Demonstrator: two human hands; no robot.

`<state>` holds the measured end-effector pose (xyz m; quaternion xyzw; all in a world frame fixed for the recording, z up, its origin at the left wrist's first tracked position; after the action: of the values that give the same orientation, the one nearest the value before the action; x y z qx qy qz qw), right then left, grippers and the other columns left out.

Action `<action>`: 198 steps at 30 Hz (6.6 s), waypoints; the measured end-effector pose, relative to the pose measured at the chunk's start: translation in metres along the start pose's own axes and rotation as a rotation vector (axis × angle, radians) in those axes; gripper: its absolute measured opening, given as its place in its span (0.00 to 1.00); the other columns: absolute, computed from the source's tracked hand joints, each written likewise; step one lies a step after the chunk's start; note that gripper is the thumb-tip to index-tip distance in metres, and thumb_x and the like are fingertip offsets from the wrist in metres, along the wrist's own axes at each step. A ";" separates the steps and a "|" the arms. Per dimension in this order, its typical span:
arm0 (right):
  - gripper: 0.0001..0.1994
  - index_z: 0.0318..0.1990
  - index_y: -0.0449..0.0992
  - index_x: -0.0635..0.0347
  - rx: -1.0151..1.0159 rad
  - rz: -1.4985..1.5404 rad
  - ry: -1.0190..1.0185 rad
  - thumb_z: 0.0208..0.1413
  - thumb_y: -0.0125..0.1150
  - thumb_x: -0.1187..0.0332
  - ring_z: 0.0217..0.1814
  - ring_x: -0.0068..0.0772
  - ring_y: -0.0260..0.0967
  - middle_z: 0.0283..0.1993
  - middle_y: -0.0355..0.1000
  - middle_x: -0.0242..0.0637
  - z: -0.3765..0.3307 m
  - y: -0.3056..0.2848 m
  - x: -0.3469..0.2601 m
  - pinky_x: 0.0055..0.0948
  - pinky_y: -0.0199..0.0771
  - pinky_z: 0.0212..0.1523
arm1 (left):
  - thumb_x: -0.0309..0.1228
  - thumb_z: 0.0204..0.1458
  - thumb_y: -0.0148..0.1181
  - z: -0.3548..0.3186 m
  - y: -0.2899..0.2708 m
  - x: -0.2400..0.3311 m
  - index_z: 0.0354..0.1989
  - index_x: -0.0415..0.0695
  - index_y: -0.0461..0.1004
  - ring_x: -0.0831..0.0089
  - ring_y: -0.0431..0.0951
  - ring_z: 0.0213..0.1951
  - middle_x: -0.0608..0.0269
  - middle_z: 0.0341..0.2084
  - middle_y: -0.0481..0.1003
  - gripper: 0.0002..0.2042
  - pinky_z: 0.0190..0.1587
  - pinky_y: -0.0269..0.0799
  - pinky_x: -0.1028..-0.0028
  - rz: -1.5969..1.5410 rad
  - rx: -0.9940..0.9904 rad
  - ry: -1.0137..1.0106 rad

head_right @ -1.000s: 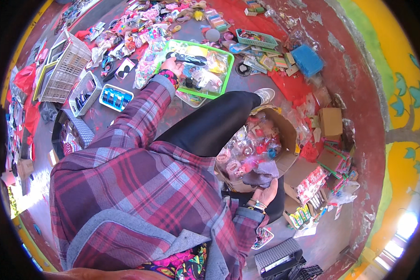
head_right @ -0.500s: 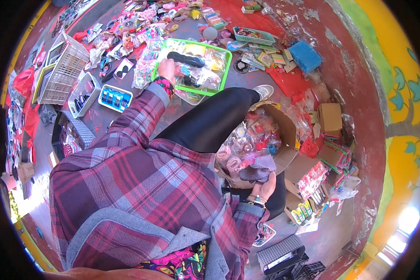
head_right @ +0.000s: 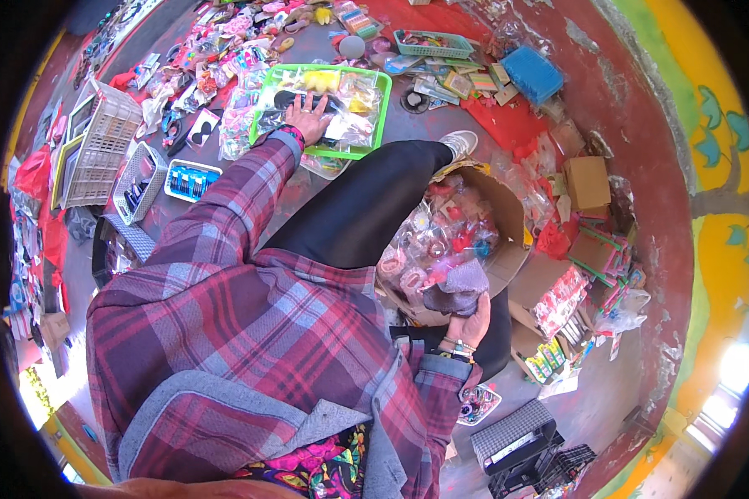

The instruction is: The person sits on the floor and repeatedly picks up small packaged items from a green tray, wipes them with a cloth, and places them into a cardboard box. The person handles items one at a time, including hair accessories and small toys, and continues the cycle of picking, wiping, and placing throughout the clip.

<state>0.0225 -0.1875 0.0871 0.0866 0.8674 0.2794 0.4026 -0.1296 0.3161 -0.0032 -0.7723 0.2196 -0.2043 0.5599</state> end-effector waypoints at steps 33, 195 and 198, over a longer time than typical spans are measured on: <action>0.17 0.47 0.66 0.68 0.011 0.009 -0.021 0.54 0.50 0.65 0.50 0.38 0.65 0.47 0.68 0.41 0.004 0.002 0.003 0.37 0.62 0.53 | 0.53 0.49 0.44 0.005 -0.042 0.026 0.61 0.55 0.52 0.58 0.40 0.64 0.52 0.63 0.42 0.31 0.61 0.38 0.53 -0.121 0.287 0.124; 0.13 0.39 0.71 0.66 -0.346 -0.958 -0.383 0.43 0.54 0.75 0.22 0.13 0.58 0.25 0.66 0.27 -0.075 0.160 -0.033 0.17 0.59 0.23 | 0.30 0.56 0.44 -0.225 -0.176 0.324 0.36 0.30 0.67 0.70 0.74 0.33 0.55 0.31 0.72 0.12 0.36 0.75 0.76 -2.223 -1.329 0.250; 0.11 0.36 0.72 0.64 -0.337 -0.966 -0.417 0.42 0.55 0.74 0.23 0.16 0.59 0.25 0.66 0.29 -0.075 0.154 -0.036 0.18 0.61 0.25 | 0.30 0.55 0.45 -0.224 -0.177 0.322 0.35 0.32 0.69 0.72 0.74 0.32 0.56 0.29 0.72 0.11 0.35 0.74 0.77 -2.148 -1.244 0.304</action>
<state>-0.0211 -0.1041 0.2350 -0.3332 0.6538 0.1747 0.6566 0.0278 0.0085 0.2534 -0.6630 -0.3994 -0.5062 -0.3803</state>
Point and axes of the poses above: each hand's wrist, its own z-axis towards the middle knuckle, its own y-axis out of the palm, x = y × z, the point moved 3 cm from there along z, towards the middle knuckle
